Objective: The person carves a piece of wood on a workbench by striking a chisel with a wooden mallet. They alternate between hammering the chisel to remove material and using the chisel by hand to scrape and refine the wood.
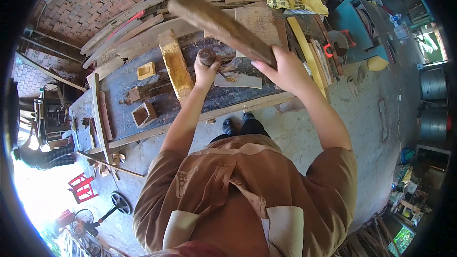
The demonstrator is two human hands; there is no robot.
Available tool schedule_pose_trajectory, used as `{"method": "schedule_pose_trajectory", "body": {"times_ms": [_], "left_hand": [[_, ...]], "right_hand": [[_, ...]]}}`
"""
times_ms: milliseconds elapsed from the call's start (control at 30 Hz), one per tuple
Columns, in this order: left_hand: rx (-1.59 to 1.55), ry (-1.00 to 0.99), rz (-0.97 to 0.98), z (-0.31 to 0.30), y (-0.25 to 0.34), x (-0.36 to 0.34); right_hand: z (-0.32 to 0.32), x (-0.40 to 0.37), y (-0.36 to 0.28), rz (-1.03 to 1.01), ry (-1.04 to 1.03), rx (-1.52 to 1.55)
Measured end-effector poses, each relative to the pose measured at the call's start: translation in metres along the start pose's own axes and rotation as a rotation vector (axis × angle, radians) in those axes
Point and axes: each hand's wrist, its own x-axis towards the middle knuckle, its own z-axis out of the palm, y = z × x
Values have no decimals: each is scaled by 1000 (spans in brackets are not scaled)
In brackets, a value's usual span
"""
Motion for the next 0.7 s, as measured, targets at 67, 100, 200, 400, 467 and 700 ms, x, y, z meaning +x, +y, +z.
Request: {"method": "schedule_pose_trajectory", "body": {"times_ms": [67, 100, 200, 400, 467, 700], "left_hand": [[-31, -12, 11, 3, -2, -1], [-57, -25, 21, 4, -1, -2], [-202, -97, 24, 6, 4, -4], [-20, 6, 32, 1, -6, -1], [-37, 11, 26, -1, -7, -1], [-92, -52, 89, 9, -5, -4]], "right_hand": [[-3, 3, -7, 0, 37, 111], [2, 4, -5, -85, 108, 187], [15, 0, 1, -128, 36, 122], [5, 2, 4, 15, -133, -231], [-5, 2, -6, -39, -12, -42], [20, -2, -2, -242, 124, 195]]}}
